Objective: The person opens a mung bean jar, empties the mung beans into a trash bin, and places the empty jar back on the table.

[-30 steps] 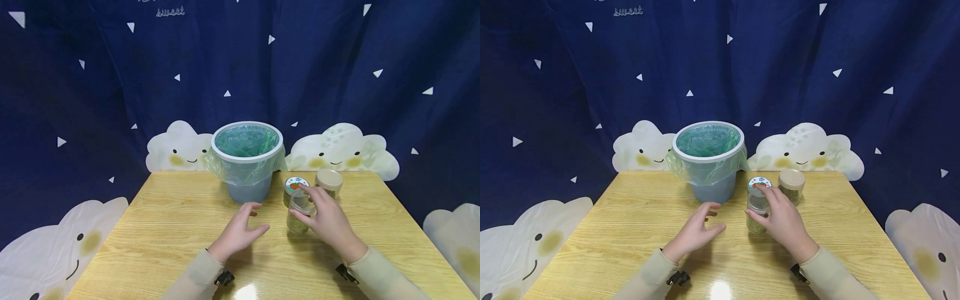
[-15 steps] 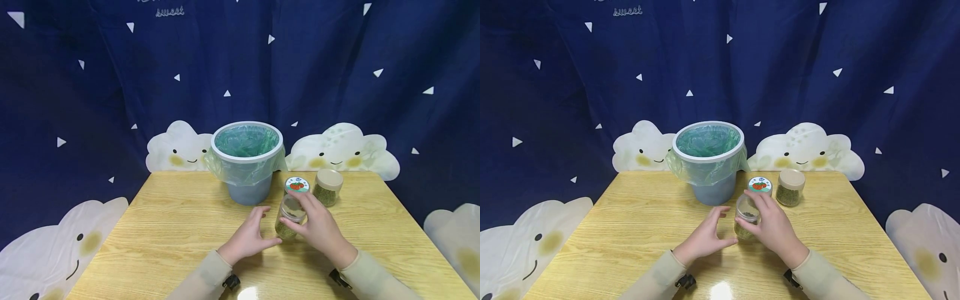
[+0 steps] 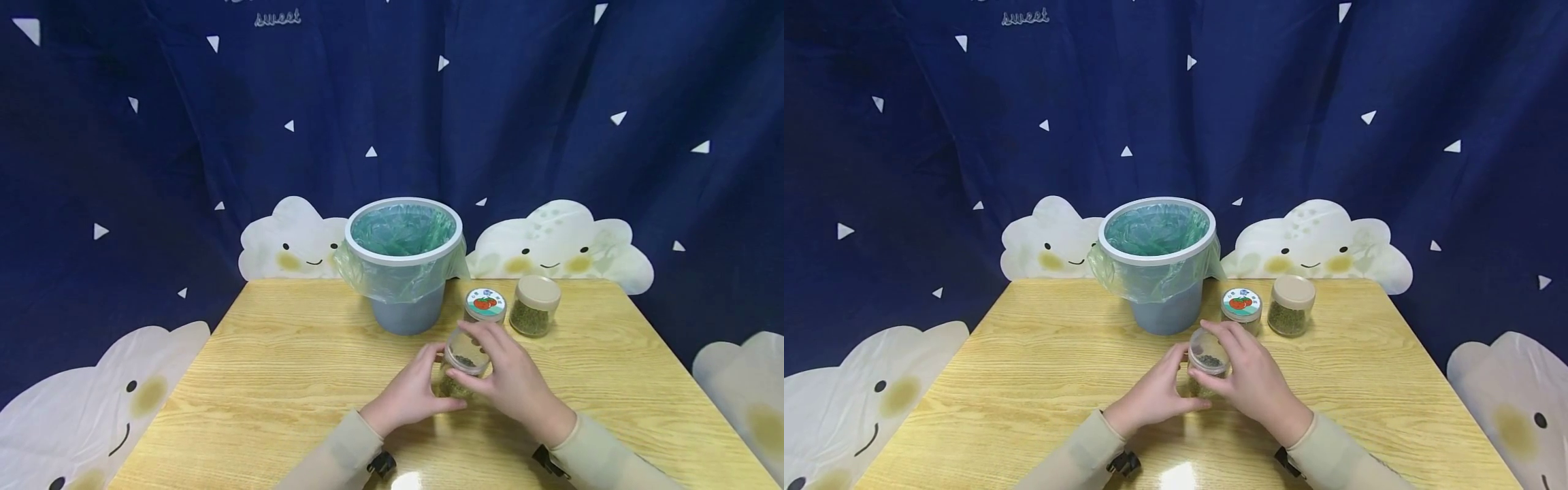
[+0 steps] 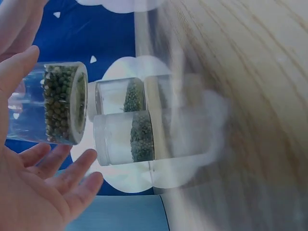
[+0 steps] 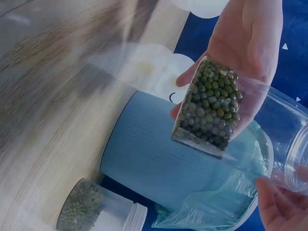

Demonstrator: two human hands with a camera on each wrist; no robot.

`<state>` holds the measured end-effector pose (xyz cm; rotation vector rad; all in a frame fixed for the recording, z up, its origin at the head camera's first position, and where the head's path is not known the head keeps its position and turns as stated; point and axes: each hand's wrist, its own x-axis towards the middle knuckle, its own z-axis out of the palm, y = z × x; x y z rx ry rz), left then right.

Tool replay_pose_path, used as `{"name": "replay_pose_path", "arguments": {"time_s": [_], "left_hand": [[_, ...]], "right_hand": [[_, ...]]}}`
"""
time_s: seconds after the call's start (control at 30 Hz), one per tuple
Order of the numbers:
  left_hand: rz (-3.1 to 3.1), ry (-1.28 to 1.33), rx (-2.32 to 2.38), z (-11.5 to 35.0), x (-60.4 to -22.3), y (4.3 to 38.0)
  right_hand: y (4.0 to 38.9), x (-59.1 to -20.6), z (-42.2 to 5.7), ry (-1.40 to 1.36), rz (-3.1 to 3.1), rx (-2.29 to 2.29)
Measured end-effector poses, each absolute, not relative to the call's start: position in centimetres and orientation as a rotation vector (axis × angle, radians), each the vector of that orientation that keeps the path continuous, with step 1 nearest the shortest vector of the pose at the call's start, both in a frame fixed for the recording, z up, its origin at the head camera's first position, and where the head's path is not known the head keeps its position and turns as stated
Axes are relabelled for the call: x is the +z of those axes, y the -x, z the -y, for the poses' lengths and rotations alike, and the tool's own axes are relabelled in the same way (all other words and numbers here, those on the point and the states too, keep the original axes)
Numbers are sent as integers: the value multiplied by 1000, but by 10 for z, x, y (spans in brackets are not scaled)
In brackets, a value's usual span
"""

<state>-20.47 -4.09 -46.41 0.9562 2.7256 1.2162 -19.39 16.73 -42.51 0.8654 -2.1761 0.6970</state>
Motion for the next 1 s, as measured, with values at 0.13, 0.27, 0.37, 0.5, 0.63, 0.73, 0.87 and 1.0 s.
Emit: {"name": "replay_pose_path", "arguments": {"time_s": [0.13, 0.27, 0.37, 0.5, 0.63, 0.73, 0.87, 1.0], "left_hand": [[-2694, -985, 1264, 41, -466, 207], [-2643, -1058, 1313, 41, -467, 209], [-2594, -1109, 1345, 39, -467, 209], [-2533, -1157, 1376, 38, -469, 208], [-2518, -1163, 1400, 37, -470, 208], [-2523, -1159, 1406, 37, -471, 208], [-2529, -1165, 1411, 39, -471, 207], [-2536, -1180, 1414, 40, -470, 207]], "right_hand": [[192, -424, -165, -881, 2179, 691], [189, -424, -165, -884, 2171, 691], [187, -424, -164, -889, 2163, 701], [185, -424, -164, -902, 2157, 723], [183, -422, -164, -907, 2157, 740], [183, -422, -164, -904, 2161, 747], [183, -422, -164, -911, 2163, 752], [186, -422, -165, -932, 2160, 746]]}}
